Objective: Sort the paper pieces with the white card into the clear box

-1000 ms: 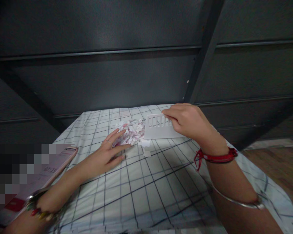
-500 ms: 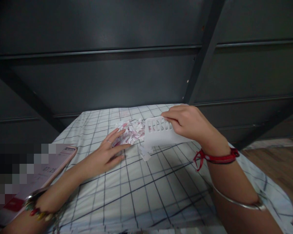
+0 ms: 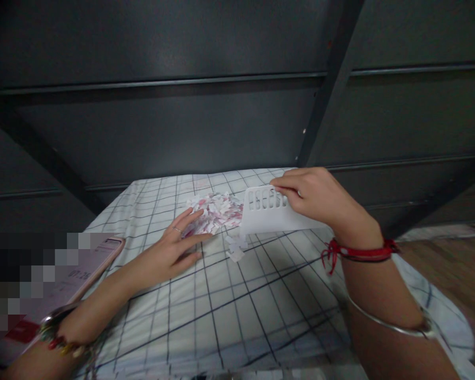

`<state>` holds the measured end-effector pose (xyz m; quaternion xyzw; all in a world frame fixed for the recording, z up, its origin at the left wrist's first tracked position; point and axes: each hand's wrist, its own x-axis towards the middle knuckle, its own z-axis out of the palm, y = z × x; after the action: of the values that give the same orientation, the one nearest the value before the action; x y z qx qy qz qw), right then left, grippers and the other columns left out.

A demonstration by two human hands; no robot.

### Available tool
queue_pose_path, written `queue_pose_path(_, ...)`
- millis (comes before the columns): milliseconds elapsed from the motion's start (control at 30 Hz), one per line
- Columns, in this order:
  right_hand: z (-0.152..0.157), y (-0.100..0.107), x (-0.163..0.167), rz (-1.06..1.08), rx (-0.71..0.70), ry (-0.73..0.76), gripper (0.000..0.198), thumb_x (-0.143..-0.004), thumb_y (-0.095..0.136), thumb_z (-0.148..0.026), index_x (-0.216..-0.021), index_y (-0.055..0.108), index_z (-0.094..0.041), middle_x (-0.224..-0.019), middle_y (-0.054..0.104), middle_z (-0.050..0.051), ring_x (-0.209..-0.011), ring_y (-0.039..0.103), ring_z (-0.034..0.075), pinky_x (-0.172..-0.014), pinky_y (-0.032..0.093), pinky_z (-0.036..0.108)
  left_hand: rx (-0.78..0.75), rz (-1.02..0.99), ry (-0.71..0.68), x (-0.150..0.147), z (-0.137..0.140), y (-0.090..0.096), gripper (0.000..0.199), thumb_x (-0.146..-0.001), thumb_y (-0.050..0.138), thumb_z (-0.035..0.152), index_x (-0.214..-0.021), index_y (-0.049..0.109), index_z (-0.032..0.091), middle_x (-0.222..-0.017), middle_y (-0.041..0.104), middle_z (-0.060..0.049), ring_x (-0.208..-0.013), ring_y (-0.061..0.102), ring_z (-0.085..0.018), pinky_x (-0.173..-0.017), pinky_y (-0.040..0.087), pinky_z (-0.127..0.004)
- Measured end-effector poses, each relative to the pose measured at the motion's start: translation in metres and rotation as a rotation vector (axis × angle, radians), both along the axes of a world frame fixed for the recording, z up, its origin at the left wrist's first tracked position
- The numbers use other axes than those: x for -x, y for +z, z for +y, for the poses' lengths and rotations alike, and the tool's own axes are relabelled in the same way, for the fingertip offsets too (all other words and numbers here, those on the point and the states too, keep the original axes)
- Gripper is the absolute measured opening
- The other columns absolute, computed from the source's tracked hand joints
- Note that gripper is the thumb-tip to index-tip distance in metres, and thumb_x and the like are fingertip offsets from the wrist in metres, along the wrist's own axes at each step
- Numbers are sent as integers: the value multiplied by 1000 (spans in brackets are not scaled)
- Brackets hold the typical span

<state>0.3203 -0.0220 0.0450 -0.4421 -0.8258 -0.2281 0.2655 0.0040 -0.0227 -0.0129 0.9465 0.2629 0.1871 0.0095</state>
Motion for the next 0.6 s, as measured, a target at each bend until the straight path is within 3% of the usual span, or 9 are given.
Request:
queue_pose_path(167,1,0,3,4,-57,-11,30,-83,40,-21,-86,70,-21,-83,72,4,-77,67,19,-67,52,30,9,-1,3,0,0,1,33,-86,51,13,-118,56,19,-147,17,-10,-137,9,-35,-107,23,-54)
queue_pose_path(600,1,0,3,-31,-42,36,31,-83,40,-19,-86,70,-23,-85,72,0,-79,67,17,-72,53,29,37,-6,-1,0,0,-1,35,-84,51,12,-118,56,20,-148,19,-9,-136,11,-35,-107,23,-54)
